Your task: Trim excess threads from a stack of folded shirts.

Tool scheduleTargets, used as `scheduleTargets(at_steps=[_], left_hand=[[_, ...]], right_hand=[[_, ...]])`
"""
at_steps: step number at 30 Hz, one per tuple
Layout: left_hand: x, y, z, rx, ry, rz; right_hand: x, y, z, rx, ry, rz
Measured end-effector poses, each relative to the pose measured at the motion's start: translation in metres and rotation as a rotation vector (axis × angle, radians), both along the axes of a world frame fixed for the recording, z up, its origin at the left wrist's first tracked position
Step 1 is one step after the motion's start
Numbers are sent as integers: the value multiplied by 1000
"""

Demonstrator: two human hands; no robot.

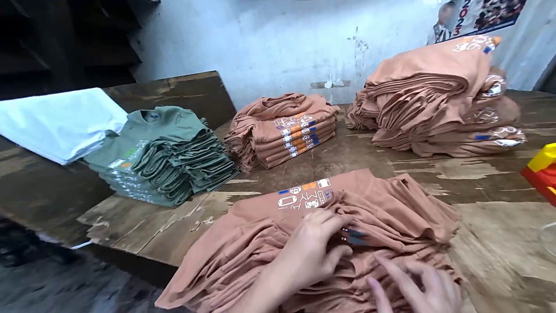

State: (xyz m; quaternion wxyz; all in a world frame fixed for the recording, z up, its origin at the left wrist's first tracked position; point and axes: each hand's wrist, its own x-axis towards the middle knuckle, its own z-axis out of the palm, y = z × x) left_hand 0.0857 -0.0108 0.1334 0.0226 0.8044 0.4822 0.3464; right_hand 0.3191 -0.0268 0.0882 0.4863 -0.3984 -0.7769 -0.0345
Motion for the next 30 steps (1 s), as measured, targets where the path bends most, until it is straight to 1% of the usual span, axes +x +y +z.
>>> scheduleTargets(at_steps=[1, 2, 4, 5, 7, 11, 12, 13, 14, 16, 17, 18, 19, 21, 22, 23, 25, 28, 30], left_hand=[[0, -5, 0, 64, 17, -12], [-1, -10, -1, 125, 39, -15], [-1, -18, 1, 205, 84, -19], [-1, -22, 2, 229, 100, -22], [3, -29, 4, 251, 136, -38], [17, -26, -3, 292, 191, -75], [18, -26, -3, 256, 176, -56], [16, -28, -2, 164, 146, -26], [12, -31, 2, -1, 109, -12], [-1, -29, 11, -421, 8, -99], [-6, -22, 15, -560, -36, -154], [-7, -14, 15, -605, -89, -162], [-6, -6, 15, -584, -131, -103], [0, 7, 14, -426, -100, 132], [4, 12, 11, -330, -61, 215], [5, 14, 5, -218, -36, 226], [0, 12, -3, -52, -27, 92], [-7, -6, -2, 11, 6, -140], [-6, -14, -4, 87, 43, -206]], right_hand=[[-3, 3, 2, -28, -27, -11], [-5, 6, 1, -38, 8, 3], [-8, 7, -3, -20, 167, 53], [-9, 5, -5, 3, 231, 64], [-12, 2, -8, 34, 287, 70], [-15, -2, -14, 87, 295, 58], [-14, -2, -16, 98, 287, 86], [-10, -3, -18, 102, 270, 125], [-5, -3, -21, 111, 250, 170], [4, -3, -25, 132, 228, 212], [5, -4, -24, 102, 204, 198], [4, -4, -21, 52, 169, 173], [1, -3, -17, -4, 119, 158], [-6, 0, -13, -27, 36, 146], [-7, 0, -15, -2, 54, 147], [-6, -1, -18, 36, 109, 163], [-3, -3, -22, 91, 245, 193], [0, -4, -25, 83, 352, 184], [-3, -4, -25, 86, 368, 162]])
